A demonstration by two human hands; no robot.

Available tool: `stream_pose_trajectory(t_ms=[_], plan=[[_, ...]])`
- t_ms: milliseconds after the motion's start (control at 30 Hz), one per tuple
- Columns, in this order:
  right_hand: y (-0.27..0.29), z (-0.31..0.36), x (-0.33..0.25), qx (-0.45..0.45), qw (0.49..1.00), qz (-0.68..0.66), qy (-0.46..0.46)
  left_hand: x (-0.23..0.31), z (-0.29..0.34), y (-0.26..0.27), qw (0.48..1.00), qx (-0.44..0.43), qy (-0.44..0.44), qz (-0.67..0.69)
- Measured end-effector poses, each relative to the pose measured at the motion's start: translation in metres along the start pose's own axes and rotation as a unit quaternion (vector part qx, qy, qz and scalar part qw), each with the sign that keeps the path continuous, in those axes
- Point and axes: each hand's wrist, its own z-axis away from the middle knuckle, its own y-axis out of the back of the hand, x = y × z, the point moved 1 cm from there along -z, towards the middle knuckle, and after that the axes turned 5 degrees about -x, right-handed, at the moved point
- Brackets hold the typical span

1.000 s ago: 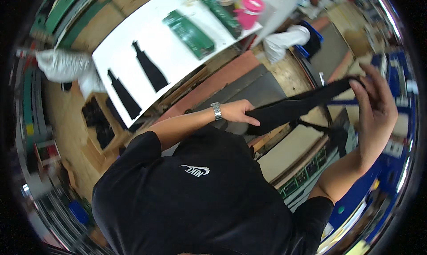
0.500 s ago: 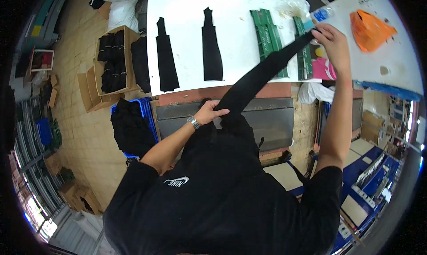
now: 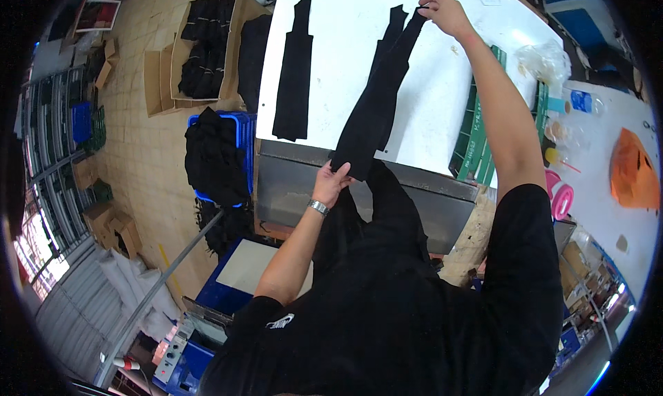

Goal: Positioning metal templates on a fabric sheet and using an industrial press machine to cut out shoe components.

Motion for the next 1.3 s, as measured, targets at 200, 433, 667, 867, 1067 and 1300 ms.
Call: stream_pose_trajectory(t_ms=[200, 433, 667, 867, 1067, 1300], plan=[[-0.037, -0.027, 0.051, -0.027, 1.000, -0.006, -0.010, -0.027, -0.018, -0.013, 0.999, 0.024, 0.036, 0.030], [-0.061, 0.005, 0.115, -0.071, 0.994, 0.012, -0.085, -0.057, -0.014, -0.011, 0.993, 0.014, 0.116, -0.011], [-0.065, 0.028, 0.115, -0.062, 0.989, -0.017, -0.134, -0.060, -0.004, -0.008, 0.988, 0.022, 0.149, -0.024], [-0.070, 0.025, 0.110, -0.030, 0.992, -0.026, -0.118, -0.058, -0.004, -0.007, 0.990, 0.026, 0.136, -0.011], [-0.071, 0.029, 0.127, 0.008, 0.993, -0.078, -0.087, -0.047, 0.000, -0.020, 0.986, 0.046, 0.148, -0.052], [-0.102, 0.040, 0.109, -0.020, 0.988, -0.071, -0.134, -0.047, 0.020, 0.001, 0.981, 0.052, 0.176, -0.063]])
